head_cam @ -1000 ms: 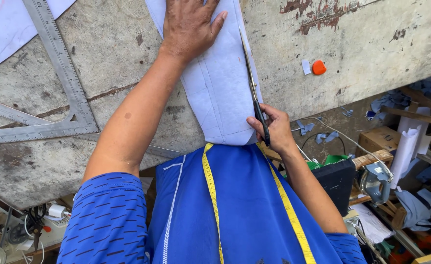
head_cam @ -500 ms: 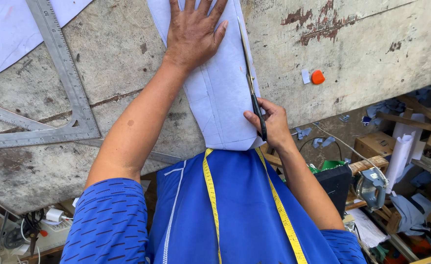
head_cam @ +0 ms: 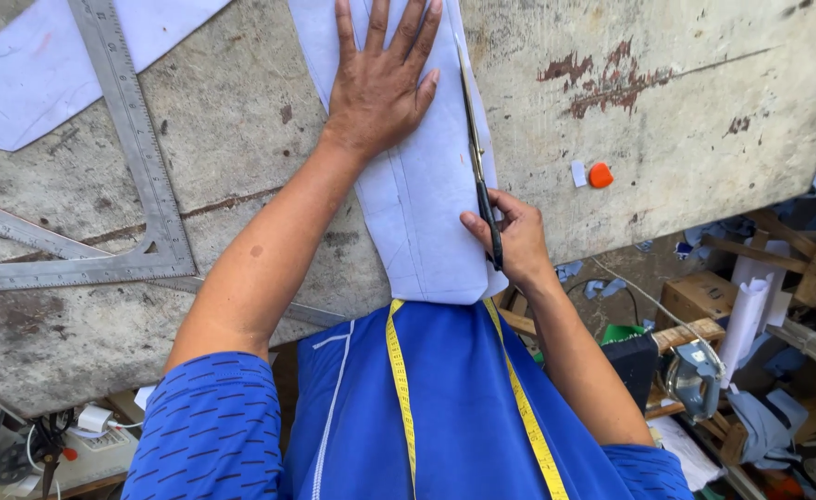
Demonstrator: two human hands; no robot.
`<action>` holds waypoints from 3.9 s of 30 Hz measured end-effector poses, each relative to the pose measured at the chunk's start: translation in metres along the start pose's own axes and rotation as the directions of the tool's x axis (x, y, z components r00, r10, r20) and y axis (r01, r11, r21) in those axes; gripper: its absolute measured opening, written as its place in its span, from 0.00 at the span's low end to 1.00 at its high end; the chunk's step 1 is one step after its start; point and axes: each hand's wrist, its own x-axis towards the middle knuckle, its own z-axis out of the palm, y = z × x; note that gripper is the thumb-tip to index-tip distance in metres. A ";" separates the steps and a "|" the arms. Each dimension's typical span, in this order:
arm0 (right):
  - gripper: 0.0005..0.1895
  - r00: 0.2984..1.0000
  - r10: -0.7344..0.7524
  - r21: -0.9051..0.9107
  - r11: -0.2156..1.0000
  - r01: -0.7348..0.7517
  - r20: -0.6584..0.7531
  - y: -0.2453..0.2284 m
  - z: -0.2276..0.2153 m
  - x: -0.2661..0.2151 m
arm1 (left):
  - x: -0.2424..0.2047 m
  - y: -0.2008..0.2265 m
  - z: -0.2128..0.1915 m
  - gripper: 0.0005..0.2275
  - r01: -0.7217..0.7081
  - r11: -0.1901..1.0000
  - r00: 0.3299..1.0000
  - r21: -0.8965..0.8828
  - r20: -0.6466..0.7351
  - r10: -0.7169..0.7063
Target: The person cuts a white paper pattern with scissors on a workbench, then places the cut piece onto a dark fabric. They fold the fabric edges and press the seam with a hot iron on an ironing board.
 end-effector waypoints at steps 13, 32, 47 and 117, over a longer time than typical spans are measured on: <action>0.18 0.997 0.072 -0.011 0.997 -0.072 -0.005 -0.009 -0.006 0.018 | -0.001 0.004 -0.011 0.30 0.011 1.000 0.998 -0.004 0.064 -0.011; 0.18 0.991 0.136 0.036 0.990 -0.136 0.015 -0.023 -0.009 0.021 | 0.047 -0.048 -0.010 0.25 0.099 0.994 0.995 -0.035 -0.020 -0.100; 0.17 0.994 0.105 -0.033 0.994 -0.105 0.012 -0.038 -0.007 0.044 | 0.044 -0.043 -0.016 0.25 0.109 0.994 0.993 -0.003 -0.037 -0.109; 0.18 0.988 0.117 0.367 0.927 -0.071 -0.103 0.125 -0.012 -0.135 | -0.057 0.075 0.053 0.33 -0.093 0.996 0.987 -0.009 0.131 0.094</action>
